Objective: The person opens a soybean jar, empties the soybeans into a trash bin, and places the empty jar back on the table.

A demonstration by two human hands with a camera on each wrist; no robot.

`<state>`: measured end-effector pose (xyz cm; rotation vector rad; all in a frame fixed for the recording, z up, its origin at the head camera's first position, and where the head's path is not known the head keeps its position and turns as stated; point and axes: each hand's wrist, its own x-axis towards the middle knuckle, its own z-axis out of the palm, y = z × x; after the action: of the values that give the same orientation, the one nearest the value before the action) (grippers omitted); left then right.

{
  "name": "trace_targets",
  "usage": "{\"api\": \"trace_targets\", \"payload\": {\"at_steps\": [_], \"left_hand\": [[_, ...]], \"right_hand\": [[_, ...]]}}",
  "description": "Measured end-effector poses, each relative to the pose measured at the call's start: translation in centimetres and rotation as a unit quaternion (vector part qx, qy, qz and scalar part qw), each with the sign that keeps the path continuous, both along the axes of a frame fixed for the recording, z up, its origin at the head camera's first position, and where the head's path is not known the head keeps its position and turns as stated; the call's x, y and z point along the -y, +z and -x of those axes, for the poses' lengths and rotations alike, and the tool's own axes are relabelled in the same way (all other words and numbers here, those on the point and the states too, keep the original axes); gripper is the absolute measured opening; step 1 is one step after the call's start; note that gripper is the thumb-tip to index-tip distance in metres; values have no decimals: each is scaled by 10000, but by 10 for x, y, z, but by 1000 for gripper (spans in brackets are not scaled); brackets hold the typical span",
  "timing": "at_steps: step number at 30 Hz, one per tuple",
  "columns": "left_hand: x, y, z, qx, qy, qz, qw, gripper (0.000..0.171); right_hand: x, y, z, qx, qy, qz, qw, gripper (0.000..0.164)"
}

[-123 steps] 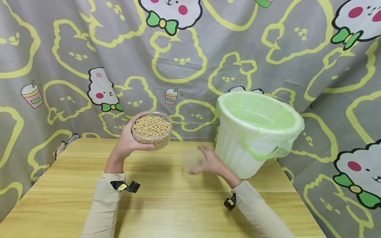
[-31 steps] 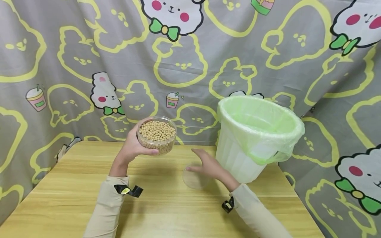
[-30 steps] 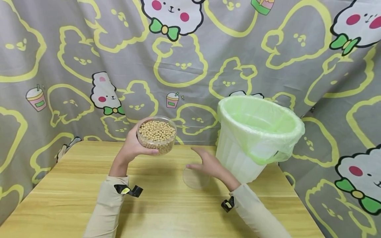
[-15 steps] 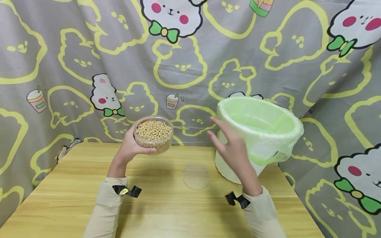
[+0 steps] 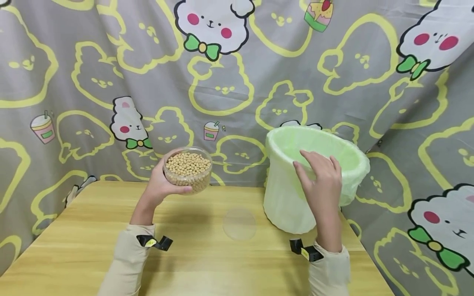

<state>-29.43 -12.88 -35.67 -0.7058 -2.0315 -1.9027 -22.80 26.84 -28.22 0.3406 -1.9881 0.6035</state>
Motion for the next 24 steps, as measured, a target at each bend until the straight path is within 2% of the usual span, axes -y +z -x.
{"api": "trace_targets", "payload": {"at_steps": [6, 11, 19, 24], "left_hand": [[-5, -5, -2, 34, 136, 37, 9999, 112], [-13, -3, -2, 39, 194, 124, 9997, 111], [-24, 1, 0, 44, 301, 110, 9995, 111], [-34, 15, 4, 157, 485, 79, 9987, 110]], "right_hand": [[-9, -15, -2, 207, -254, -128, 9994, 35], [-12, -25, -1, -144, -310, -44, 9994, 31], [-14, -31, 6, -374, 76, 443, 9983, 26], [-14, -28, 14, -477, 318, 681, 9960, 25]]}}
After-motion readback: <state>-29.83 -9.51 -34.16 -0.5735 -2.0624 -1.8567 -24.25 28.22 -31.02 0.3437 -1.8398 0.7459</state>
